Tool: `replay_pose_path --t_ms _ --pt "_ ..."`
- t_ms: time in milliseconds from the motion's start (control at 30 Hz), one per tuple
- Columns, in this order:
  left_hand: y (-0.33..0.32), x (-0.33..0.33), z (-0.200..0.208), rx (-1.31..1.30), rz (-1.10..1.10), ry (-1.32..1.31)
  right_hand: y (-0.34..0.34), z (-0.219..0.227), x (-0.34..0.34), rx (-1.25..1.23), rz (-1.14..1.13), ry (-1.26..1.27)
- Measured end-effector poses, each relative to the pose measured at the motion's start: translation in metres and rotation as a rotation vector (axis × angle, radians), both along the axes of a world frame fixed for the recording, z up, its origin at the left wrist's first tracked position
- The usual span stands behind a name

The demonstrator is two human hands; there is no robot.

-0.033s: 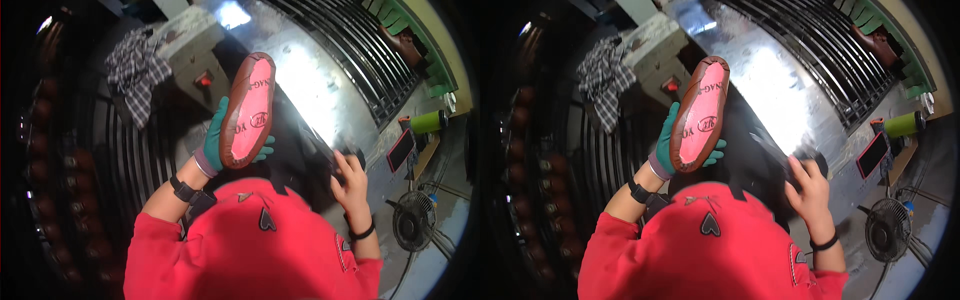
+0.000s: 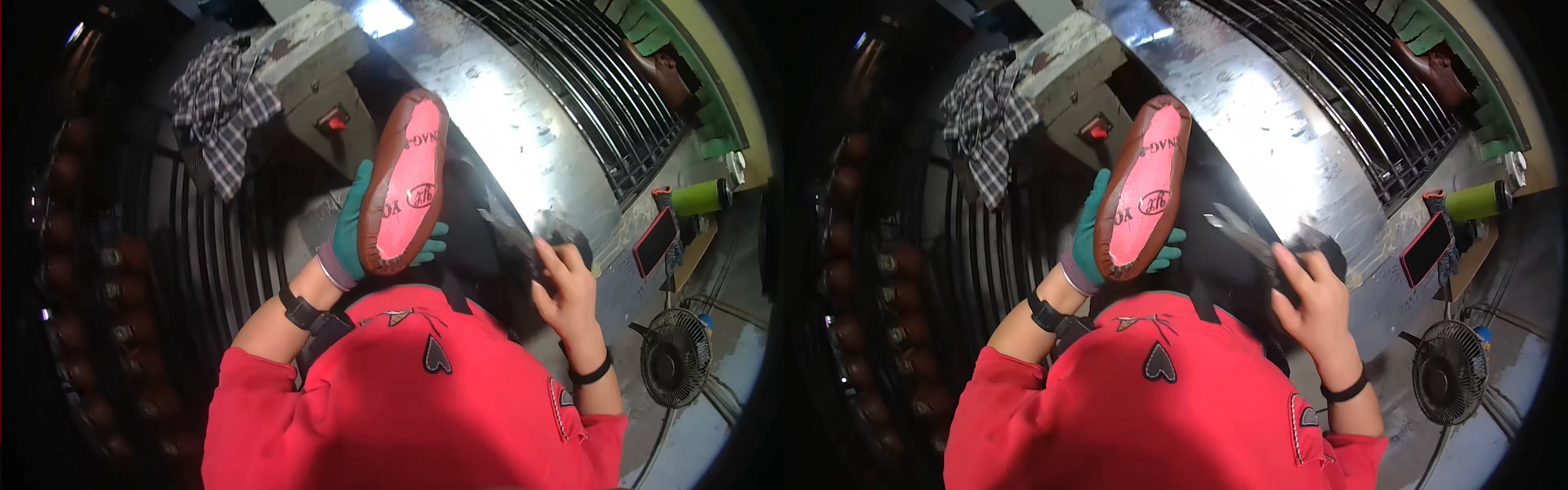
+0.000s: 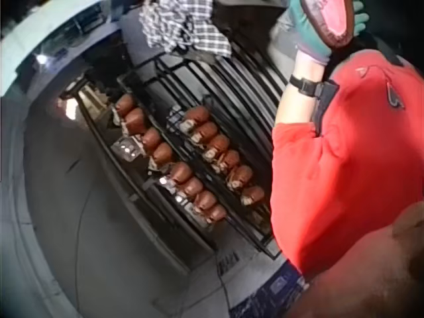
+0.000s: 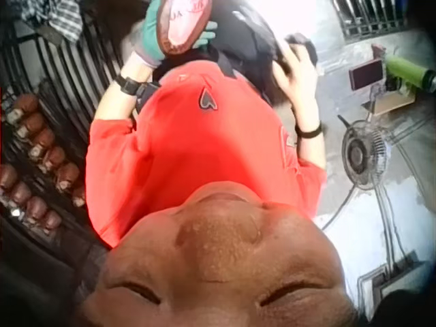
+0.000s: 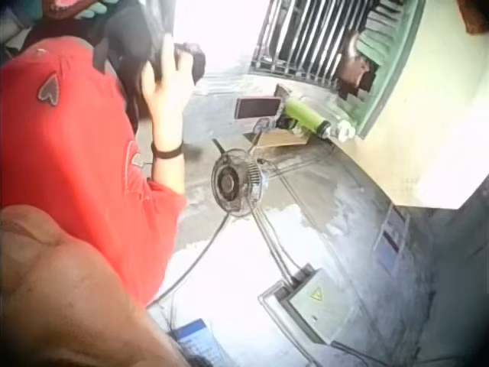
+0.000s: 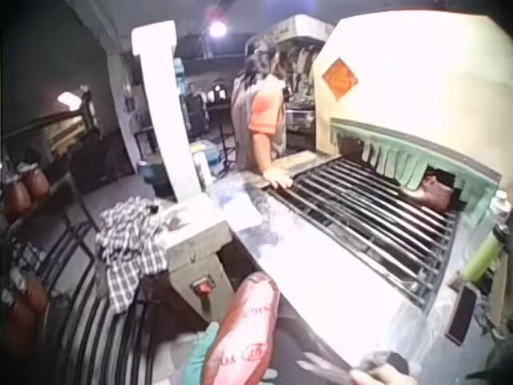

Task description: Trimming excess material from shoe soles with scissors and placing them on a conveyor belt.

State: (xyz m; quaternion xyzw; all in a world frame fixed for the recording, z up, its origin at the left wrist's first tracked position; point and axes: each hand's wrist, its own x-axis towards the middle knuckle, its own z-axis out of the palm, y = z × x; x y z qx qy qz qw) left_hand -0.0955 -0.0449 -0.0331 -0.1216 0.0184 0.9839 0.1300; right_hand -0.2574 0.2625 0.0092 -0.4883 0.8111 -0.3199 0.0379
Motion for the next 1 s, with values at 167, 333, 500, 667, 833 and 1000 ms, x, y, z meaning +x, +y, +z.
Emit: replay_pose_path --t_ms 167,333,500,667,833,1000 --pt "0.033 0.058 -0.047 0.241 0.154 -0.048 -0.044 0.001 0.025 0.121 0.247 0.148" --pt "0.036 0.095 -0.068 0.296 0.056 -0.086 -0.055 -0.011 0.042 0.254 0.394 0.199" --pt "0.037 0.1 -0.075 0.325 -0.005 -0.039 -0.066 -0.006 0.043 0.265 0.478 0.314" --pt "0.034 0.102 -0.074 0.366 0.037 -0.065 -0.079 0.02 0.039 0.351 0.559 0.425" --pt "0.027 0.098 -0.071 0.03 -0.008 -0.151 -0.096 0.034 0.032 0.465 0.664 0.589" --pt "0.026 0.096 -0.066 0.159 0.036 -0.101 -0.086 -0.016 0.033 0.387 0.534 -0.135"
